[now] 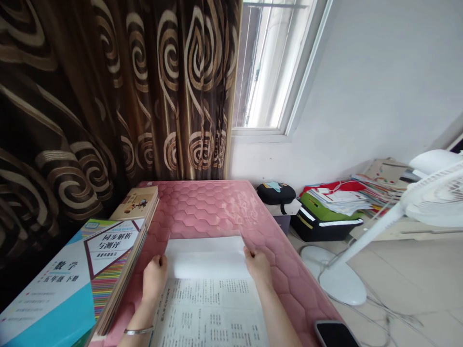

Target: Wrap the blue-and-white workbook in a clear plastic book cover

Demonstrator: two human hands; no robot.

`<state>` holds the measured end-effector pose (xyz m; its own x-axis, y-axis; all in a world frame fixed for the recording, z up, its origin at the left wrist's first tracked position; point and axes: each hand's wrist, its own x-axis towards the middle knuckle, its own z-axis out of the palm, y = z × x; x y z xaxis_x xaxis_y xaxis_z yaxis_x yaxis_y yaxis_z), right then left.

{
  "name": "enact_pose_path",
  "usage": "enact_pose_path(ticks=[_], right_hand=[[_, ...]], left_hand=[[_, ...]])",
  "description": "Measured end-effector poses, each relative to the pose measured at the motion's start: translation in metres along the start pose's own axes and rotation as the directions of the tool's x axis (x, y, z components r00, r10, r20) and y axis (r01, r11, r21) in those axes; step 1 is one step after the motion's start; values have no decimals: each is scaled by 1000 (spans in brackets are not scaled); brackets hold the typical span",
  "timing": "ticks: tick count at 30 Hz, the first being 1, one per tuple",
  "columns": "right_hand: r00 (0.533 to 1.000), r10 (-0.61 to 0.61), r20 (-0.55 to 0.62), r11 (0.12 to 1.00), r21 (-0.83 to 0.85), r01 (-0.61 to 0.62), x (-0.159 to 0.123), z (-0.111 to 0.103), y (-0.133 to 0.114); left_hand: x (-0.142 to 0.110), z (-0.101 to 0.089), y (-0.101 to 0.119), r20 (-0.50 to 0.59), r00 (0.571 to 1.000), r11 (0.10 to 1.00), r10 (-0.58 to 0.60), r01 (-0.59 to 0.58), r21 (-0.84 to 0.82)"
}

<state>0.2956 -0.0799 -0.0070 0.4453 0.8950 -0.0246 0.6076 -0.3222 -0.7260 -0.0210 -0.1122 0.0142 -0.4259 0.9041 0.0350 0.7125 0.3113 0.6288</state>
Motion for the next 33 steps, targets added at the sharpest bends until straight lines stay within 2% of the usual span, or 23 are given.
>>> enact_pose_path(ticks=[5,8,13,20,28,33], right_hand=[[996,-81,23,995,61,80,-1,-3,11],[995,-89,40,996,13,89,-2,-1,16],[998,-68,11,990,-121,68,-7,6,15],[1000,-13,-26,983,-181,8,-15,2,7],[1000,11,-9,1000,-2,-11,-14,0,13],[1000,9,-17,999,-31,-10,-16,-2,13]], left_hand=[[-1,-1,3,-21,999,1000,-26,26,10],[-1,-1,6,-31,999,999,-40,41,23],[0,-3,9,12,998,998,-66,66,25],[-1,-9,1,74,997,984,-16,28,-176],[-3,-7,11,66,994,996,-82,79,42],[-3,-5,14,67,992,989,-103,95,112]])
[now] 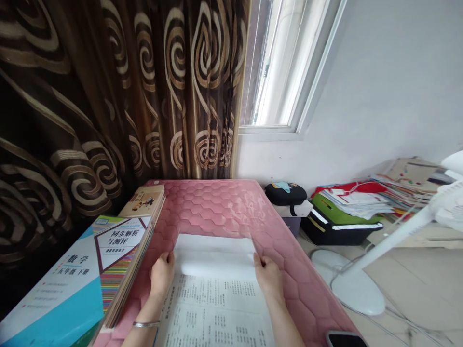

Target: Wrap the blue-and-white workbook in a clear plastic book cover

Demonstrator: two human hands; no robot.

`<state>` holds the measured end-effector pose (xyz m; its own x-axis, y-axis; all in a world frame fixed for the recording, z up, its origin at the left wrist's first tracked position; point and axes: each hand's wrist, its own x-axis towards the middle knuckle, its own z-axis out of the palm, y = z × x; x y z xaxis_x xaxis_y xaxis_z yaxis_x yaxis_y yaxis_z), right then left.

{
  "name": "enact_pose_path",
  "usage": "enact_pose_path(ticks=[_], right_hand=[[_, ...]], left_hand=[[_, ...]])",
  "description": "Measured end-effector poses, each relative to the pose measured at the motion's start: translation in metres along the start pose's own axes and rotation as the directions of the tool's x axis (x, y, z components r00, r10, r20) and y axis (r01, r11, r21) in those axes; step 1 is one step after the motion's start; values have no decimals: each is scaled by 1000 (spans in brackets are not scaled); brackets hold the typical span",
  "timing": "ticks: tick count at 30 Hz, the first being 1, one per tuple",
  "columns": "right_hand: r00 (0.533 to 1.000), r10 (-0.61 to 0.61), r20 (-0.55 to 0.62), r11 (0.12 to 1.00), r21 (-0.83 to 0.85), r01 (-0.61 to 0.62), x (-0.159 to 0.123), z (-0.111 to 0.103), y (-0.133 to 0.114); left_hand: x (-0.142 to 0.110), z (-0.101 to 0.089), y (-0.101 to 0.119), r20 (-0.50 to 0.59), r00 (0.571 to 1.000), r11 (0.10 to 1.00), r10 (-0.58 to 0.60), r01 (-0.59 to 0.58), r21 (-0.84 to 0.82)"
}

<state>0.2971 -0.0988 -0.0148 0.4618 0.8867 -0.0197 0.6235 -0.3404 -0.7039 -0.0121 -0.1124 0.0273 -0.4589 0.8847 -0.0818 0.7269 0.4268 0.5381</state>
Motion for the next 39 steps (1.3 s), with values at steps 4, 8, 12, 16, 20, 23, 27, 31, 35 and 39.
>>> enact_pose_path(ticks=[4,8,12,16,20,23,27,31,35,39], right_hand=[[1000,-4,-4,992,-126,4,-3,-1,-12],[1000,19,4,983,-183,-18,-3,-1,-23],[1000,23,-9,992,-127,-24,-2,-2,-20],[1000,7,-22,998,-60,-9,-2,-3,-12],[999,17,-28,998,-64,-18,-4,-2,-15],[1000,16,-20,991,-131,-19,-4,-1,-19],[1000,-3,-10,996,-84,2,-1,0,-13],[1000,-7,-14,993,119,8,2,1,-1],[999,-33,-13,977,210,35,4,3,2],[1000,-16,18,990,142,14,5,5,-3]], left_hand=[[0,0,0,-4,1000,999,16,-16,37],[0,-1,-2,-33,999,999,39,-38,14],[1,0,-3,-24,999,999,41,-41,26],[0,1,-1,-23,999,999,24,-23,35],[0,0,0,-19,1000,1000,-3,3,-14],[-1,-1,-2,-19,1000,997,-11,9,-78],[-2,-3,-3,-5,1000,990,-6,6,-143],[-3,-4,-2,-14,999,988,-41,38,-151],[-2,-3,-3,-16,1000,988,-19,17,-153],[-2,-1,-4,-24,999,991,-27,23,-129]])
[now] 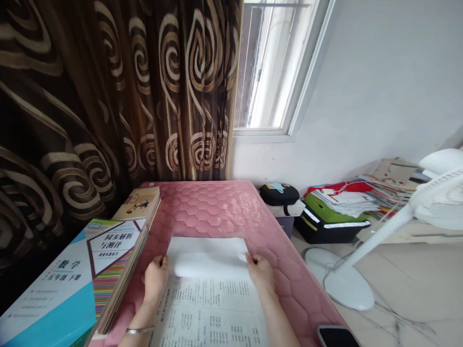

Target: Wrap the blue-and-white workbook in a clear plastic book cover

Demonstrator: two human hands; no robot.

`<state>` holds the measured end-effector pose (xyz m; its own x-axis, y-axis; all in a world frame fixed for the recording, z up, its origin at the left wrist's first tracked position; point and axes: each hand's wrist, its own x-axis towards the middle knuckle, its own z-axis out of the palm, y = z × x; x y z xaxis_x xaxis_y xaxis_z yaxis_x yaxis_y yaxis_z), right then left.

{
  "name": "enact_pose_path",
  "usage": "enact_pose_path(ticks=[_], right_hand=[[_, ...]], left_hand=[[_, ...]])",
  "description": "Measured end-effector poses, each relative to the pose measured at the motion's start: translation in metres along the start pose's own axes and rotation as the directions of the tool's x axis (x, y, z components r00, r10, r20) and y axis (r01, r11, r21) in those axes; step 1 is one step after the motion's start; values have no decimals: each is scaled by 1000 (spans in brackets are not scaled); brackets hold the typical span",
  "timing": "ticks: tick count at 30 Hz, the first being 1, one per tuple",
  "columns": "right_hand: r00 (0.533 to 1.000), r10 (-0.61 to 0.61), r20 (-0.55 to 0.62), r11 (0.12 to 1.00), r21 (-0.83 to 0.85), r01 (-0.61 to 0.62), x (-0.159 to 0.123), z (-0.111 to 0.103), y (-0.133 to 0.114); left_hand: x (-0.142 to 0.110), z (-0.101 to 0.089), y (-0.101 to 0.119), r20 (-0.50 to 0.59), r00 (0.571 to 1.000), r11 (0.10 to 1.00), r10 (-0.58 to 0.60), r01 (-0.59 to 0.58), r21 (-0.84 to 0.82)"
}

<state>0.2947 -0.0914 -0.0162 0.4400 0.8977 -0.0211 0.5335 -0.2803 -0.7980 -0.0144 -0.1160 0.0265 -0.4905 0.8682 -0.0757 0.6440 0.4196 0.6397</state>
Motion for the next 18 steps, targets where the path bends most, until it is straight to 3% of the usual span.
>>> enact_pose_path(ticks=[9,16,18], right_hand=[[999,42,6,982,-187,-40,-5,-2,-15],[999,30,18,999,12,-30,-7,-7,-3],[999,26,35,1000,3,-26,-6,-7,0]], left_hand=[[-1,2,0,-6,1000,996,18,-18,82],[-1,4,4,6,1000,993,-12,12,113],[-1,5,4,-4,1000,994,-17,18,111]])
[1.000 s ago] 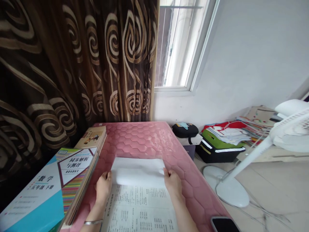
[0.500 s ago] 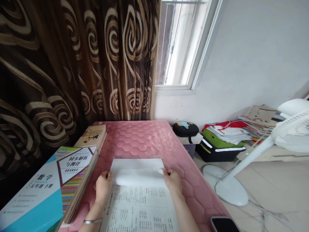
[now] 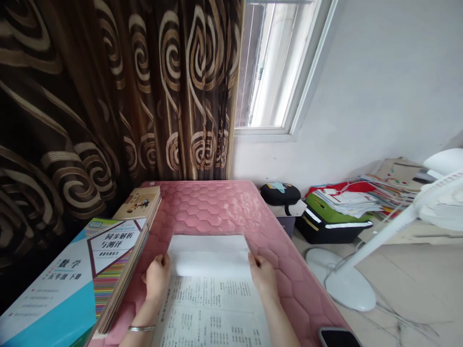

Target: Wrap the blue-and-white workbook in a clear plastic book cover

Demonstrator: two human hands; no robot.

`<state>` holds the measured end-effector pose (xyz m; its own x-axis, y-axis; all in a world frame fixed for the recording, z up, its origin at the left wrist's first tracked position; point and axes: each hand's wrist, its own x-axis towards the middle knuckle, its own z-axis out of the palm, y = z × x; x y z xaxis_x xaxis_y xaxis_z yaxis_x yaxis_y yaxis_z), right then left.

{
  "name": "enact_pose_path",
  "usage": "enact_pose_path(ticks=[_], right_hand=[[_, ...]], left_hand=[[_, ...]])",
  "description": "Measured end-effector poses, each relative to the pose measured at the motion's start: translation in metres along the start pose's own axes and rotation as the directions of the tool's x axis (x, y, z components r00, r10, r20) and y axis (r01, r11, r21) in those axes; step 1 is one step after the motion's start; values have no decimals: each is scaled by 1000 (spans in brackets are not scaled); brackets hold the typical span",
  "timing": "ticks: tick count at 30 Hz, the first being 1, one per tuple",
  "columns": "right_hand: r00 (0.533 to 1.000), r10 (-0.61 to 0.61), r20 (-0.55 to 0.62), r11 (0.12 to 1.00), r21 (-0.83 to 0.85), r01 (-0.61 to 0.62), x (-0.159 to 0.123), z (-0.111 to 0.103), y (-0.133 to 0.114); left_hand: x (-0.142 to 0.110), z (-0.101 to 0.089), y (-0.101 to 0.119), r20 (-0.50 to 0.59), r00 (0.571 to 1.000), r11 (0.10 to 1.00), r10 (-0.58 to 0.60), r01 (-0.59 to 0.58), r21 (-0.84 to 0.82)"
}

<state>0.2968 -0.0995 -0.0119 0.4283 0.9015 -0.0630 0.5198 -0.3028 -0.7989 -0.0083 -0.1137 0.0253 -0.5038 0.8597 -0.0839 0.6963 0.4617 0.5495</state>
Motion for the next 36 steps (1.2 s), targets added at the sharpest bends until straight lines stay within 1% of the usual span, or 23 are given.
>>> enact_pose_path(ticks=[3,6,9,13,19,25,28,31,33,36], right_hand=[[1000,1,11,994,-112,0,2,3,-1],[1000,-2,7,976,-220,4,2,5,-8],[1000,10,-10,962,-273,-12,-1,5,-16],[999,22,-32,967,-254,-29,-3,4,-18],[999,27,-44,988,-152,-34,1,5,-3],[999,23,-33,975,-218,-29,3,8,1],[999,25,-32,965,-260,-32,2,7,-1],[999,31,-24,965,-260,-36,2,7,-6],[999,27,-22,960,-277,-32,1,7,-9],[1000,12,-23,949,-314,-19,0,6,-12]], left_hand=[[0,0,-1,-6,1000,999,-9,9,-34],[0,-1,-3,-3,1000,997,-5,5,-73],[0,-3,-4,9,1000,997,17,-17,-79],[0,-5,-3,36,999,999,22,-20,-46],[-1,-5,3,23,1000,1000,3,-3,28],[0,-2,5,19,1000,996,-14,12,88],[2,1,5,16,1000,998,-6,5,65],[3,1,3,10,1000,999,-5,5,34],[3,0,1,8,1000,1000,-9,9,-12],[2,-3,-2,15,1000,997,16,-14,-81]])
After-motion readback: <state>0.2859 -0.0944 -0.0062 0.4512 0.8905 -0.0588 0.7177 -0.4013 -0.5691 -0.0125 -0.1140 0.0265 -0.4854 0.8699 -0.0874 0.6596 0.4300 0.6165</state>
